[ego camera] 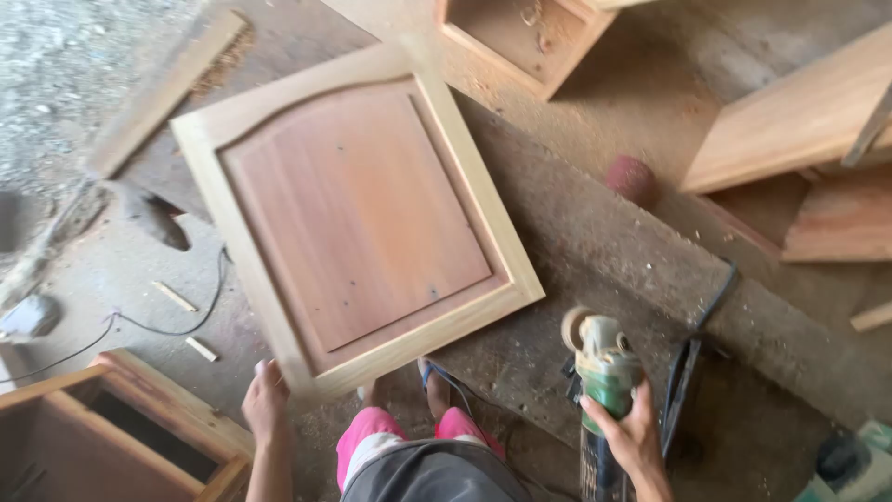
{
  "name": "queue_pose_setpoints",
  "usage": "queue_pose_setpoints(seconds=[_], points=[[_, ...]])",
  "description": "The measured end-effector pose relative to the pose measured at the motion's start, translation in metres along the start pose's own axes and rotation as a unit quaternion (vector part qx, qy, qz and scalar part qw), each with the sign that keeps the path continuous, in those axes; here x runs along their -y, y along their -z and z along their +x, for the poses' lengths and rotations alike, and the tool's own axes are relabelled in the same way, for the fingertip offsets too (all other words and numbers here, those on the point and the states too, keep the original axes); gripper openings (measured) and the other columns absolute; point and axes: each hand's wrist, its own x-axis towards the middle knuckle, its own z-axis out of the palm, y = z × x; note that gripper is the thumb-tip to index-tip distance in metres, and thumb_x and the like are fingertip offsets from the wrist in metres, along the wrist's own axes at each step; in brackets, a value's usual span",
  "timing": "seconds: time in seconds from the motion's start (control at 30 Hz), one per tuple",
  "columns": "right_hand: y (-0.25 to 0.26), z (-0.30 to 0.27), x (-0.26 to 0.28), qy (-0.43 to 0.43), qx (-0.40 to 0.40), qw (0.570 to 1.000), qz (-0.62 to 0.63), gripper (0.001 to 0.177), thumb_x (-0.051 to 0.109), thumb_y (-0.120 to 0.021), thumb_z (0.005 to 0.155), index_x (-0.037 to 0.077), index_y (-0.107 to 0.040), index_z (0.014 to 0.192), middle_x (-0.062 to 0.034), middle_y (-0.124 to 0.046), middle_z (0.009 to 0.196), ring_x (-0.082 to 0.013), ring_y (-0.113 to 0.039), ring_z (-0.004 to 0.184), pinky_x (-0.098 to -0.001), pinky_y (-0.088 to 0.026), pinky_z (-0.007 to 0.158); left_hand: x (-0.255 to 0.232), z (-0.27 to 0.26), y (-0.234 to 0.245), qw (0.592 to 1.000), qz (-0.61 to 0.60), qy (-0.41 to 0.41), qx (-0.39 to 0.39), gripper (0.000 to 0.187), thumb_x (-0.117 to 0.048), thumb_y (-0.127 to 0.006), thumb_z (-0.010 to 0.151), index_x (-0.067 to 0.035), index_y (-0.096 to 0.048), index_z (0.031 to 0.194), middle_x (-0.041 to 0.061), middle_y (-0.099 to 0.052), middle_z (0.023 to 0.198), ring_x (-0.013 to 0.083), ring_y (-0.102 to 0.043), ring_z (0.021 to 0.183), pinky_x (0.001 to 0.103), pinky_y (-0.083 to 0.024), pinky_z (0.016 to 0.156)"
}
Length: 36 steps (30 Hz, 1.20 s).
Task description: Sanding and routing a wooden cabinet door.
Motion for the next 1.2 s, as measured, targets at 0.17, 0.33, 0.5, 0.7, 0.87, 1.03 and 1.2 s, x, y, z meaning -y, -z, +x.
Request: queue_pose_setpoints(seconds=[0.17,0.33,0.5,0.7,0.87,1.03,1.2], points=[[-0.005,-0.025,-0.042,0.047,-0.026,0.996,0.072,0.082,0.016,-0.084,0.069,0.003,-0.051,0.143,-0.0169,-0.064,0.131,-0.0283,-0.065,0.115,-0.0394,-0.053,0.097,-0.027,0.035,-0.019,0.992,0.11,0.036,0.041,0.053,-0.049,-0.064,0.101,0.002,-0.069,0.112,0.008,-0.063,0.087,0.0183,-0.057,0.077,0.035,-0.048,0.068],[-0.027,0.001,-0.091,0.159,-0.054,0.978,0.124,0.097,0.009,-0.084,0.061,0.004,-0.045,0.15,-0.0141,-0.06,0.135,-0.0239,-0.059,0.122,-0.0375,-0.049,0.1,-0.055,0.05,-0.037,0.98,0.09,0.118,0.133,0.052,-0.048,-0.076,0.088,-0.001,-0.067,0.11,0.011,-0.07,0.094,0.0199,-0.067,0.08,0.037,-0.058,0.069],[-0.049,0.003,-0.087,0.101,-0.07,0.985,0.119,0.085,0.008,-0.083,0.067,0.003,-0.05,0.145,-0.0159,-0.062,0.133,-0.0259,-0.063,0.12,-0.0407,-0.052,0.1,-0.099,0.065,-0.028,0.968,0.151,0.059,0.19,0.052,-0.044,-0.082,0.085,0.003,-0.072,0.103,0.011,-0.072,0.088,0.0167,-0.065,0.071,0.035,-0.054,0.062],[-0.05,-0.046,-0.109,0.003,-0.136,0.982,0.13,0.073,0.008,-0.083,0.073,0.003,-0.055,0.14,-0.0177,-0.064,0.131,-0.0278,-0.066,0.117,-0.044,-0.055,0.1,-0.314,0.084,-0.024,0.919,0.323,-0.079,0.213,0.049,-0.046,-0.078,0.084,0.0,-0.076,0.102,0.014,-0.078,0.081,0.0208,-0.073,0.069,0.038,-0.059,0.058],[-0.047,-0.093,0.02,-0.138,-0.149,0.968,0.15,0.074,0.012,-0.081,0.074,0.007,-0.053,0.142,-0.0183,-0.067,0.123,-0.0312,-0.069,0.108,-0.0473,-0.056,0.094,-0.494,0.105,-0.091,0.816,0.508,-0.198,0.193,0.067,-0.062,-0.07,0.087,0.002,-0.073,0.107,0.021,-0.076,0.084,0.0307,-0.074,0.07,0.045,-0.061,0.062],[-0.056,-0.112,0.035,-0.158,-0.186,0.954,0.172,0.079,0.015,-0.083,0.07,0.007,-0.052,0.141,-0.0178,-0.067,0.119,-0.0316,-0.068,0.105,-0.0478,-0.055,0.093,-0.606,-0.049,-0.171,0.737,0.581,-0.294,0.179,0.049,-0.049,-0.059,0.104,-0.002,-0.07,0.113,0.021,-0.072,0.087,0.0309,-0.067,0.069,0.049,-0.057,0.065],[-0.048,-0.133,0.002,-0.14,-0.177,0.95,0.216,0.085,0.01,-0.082,0.07,0.006,-0.042,0.145,-0.0174,-0.064,0.124,-0.0296,-0.065,0.112,-0.0476,-0.051,0.098,-0.589,-0.127,-0.214,0.544,0.66,-0.438,0.276,0.037,-0.046,-0.058,0.094,-0.016,-0.071,0.112,0.013,-0.072,0.099,0.028,-0.069,0.087,0.05,-0.056,0.081]])
